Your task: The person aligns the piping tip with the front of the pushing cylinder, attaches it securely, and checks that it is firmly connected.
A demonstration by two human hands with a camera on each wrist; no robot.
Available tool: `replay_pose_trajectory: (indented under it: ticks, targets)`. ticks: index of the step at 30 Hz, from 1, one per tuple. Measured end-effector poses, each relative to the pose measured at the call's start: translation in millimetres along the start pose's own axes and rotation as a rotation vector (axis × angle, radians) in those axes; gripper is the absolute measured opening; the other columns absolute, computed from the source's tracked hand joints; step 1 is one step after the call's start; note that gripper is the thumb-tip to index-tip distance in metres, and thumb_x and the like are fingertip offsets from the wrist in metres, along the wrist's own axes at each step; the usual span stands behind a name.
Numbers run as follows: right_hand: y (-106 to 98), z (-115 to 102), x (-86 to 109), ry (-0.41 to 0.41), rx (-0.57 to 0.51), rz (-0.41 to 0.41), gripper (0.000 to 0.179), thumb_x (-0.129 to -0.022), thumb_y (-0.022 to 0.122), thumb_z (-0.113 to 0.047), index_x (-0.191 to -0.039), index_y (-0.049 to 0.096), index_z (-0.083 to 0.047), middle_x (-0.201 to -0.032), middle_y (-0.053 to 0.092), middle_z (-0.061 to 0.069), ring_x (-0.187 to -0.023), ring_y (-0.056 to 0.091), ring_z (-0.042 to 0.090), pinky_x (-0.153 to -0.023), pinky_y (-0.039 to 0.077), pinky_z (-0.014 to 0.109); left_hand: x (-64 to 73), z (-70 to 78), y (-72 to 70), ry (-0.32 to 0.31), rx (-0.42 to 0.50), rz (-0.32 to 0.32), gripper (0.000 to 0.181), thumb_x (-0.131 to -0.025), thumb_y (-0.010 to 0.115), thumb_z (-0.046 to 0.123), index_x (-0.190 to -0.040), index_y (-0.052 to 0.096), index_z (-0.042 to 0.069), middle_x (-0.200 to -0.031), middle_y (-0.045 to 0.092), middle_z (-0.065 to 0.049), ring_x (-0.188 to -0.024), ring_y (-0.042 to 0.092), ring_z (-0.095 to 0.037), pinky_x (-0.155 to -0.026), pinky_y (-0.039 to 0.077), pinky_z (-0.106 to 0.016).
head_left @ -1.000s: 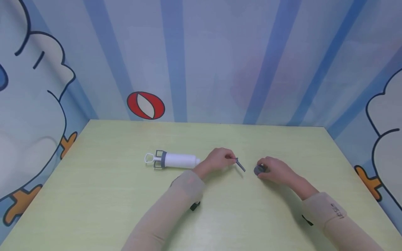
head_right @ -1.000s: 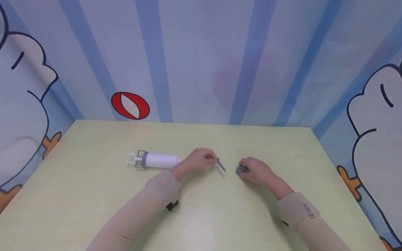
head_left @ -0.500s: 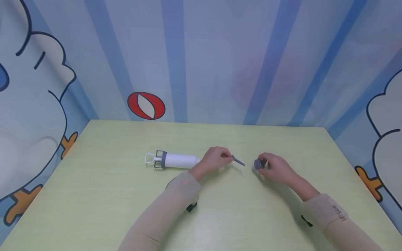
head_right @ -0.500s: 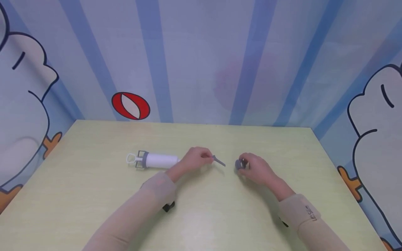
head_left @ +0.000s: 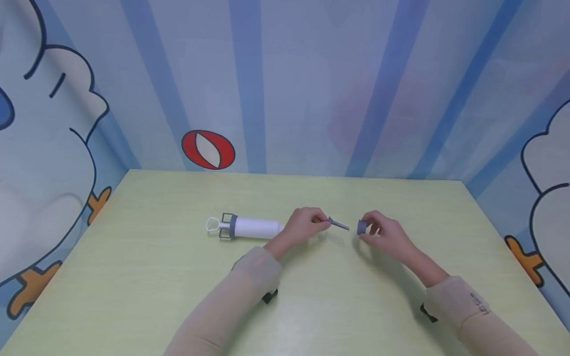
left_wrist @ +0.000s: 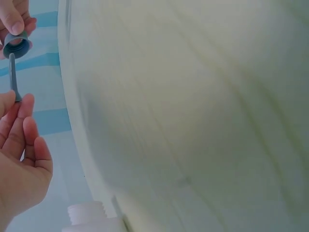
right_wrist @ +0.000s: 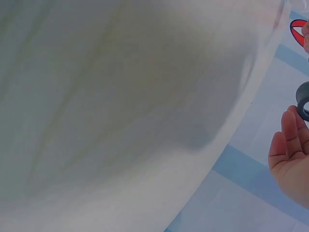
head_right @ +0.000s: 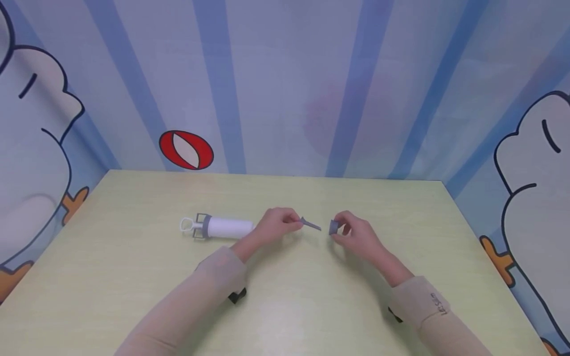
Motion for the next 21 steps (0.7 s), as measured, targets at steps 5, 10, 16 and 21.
replay_pose_trajectory:
  ticks: [5,10,16,21]
  targets:
    - [1.7,-5.3,-1.1,0.002,-0.069,0.018,0.030,-0.075,0.068,-0.009,-0.099,0.054,-0.002,-0.081,0.061,0.009,-0.067,0.052,0.008,-0.055,0.041,0.022,1.8,-0.9,0.0,-0.005,0.034,0.007,0.013,-0.083,0.061,0.028,-0.085,0.065,0.016,-0.081,0.064,0.004,-0.069,0.054,-0.006,-0.062,0.043,-0.019]
    - [5.3,-9.4,-3.2,0.017,-0.093,0.031,0.030,-0.075,0.069,-0.010,-0.100,0.054,-0.003,-0.081,0.061,0.009,-0.067,0.053,0.007,-0.056,0.041,0.022,4.2,1.3,-2.0,0.004,0.048,0.032,0.013,-0.082,0.062,0.028,-0.085,0.066,0.016,-0.081,0.065,0.004,-0.071,0.056,-0.006,-0.063,0.044,-0.019]
    - [9.0,-17.9,-4.8,0.026,-0.132,0.035,0.029,-0.074,0.069,-0.009,-0.099,0.054,-0.004,-0.081,0.061,0.009,-0.068,0.052,0.008,-0.058,0.041,0.022,8.7,7.6,-3.9,0.024,0.050,0.049,0.014,-0.082,0.061,0.029,-0.084,0.066,0.016,-0.081,0.065,0.004,-0.072,0.056,-0.006,-0.064,0.044,-0.018]
    - [11.7,-22.4,-5.1,0.035,-0.145,0.017,0.030,-0.076,0.068,-0.013,-0.101,0.055,-0.004,-0.085,0.061,0.009,-0.071,0.053,0.011,-0.061,0.041,0.022,11.8,12.0,-3.9,0.034,0.046,0.044,0.012,-0.083,0.061,0.028,-0.083,0.066,0.016,-0.080,0.064,0.004,-0.071,0.054,-0.007,-0.063,0.043,-0.018]
Point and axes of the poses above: each hand's wrist, its own x-axis away from the middle knuckle, its own y-axis out of the palm, z = x × y, the point moved 4 cm from there along -x, towards the middle knuckle
